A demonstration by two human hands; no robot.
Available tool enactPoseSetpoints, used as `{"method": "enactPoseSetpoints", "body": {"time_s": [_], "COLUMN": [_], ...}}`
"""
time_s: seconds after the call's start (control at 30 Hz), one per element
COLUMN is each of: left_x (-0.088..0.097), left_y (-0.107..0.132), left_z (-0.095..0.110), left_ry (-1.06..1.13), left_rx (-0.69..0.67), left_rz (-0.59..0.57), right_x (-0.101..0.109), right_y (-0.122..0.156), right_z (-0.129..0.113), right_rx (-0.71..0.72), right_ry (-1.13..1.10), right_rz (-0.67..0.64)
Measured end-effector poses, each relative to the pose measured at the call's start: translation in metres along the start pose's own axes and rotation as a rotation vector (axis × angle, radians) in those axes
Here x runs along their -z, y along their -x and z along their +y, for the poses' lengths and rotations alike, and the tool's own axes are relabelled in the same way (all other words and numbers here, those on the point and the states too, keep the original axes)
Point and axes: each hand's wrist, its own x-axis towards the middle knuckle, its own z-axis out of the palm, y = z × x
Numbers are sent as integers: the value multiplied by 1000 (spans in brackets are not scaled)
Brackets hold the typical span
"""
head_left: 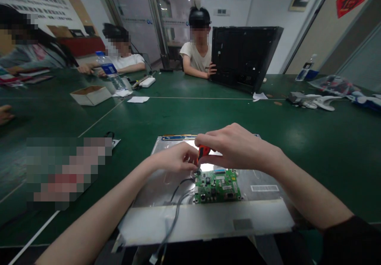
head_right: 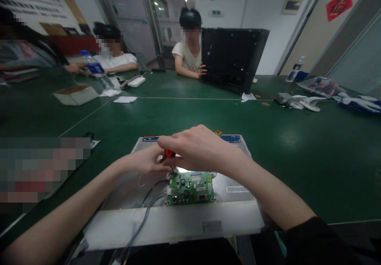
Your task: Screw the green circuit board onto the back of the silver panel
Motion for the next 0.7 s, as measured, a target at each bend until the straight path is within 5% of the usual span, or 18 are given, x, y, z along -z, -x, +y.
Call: {"method": "enactPoseSetpoints", "body": {"time_s": [0.33, 0.7], "left_x": [-30, -34], "left_y": [16, 14], "left_z": [-14, -11], "left_ry": [-15, -83], "left_rx": [-39, -33], "left_rz": [162, 184], "right_x": [-1, -4], "right_y": [-2, -3], "right_z": [-3, -4], "right_rx": [-9, -24], "right_ry": [-90, -37], "right_rz": [-37, -22]}}
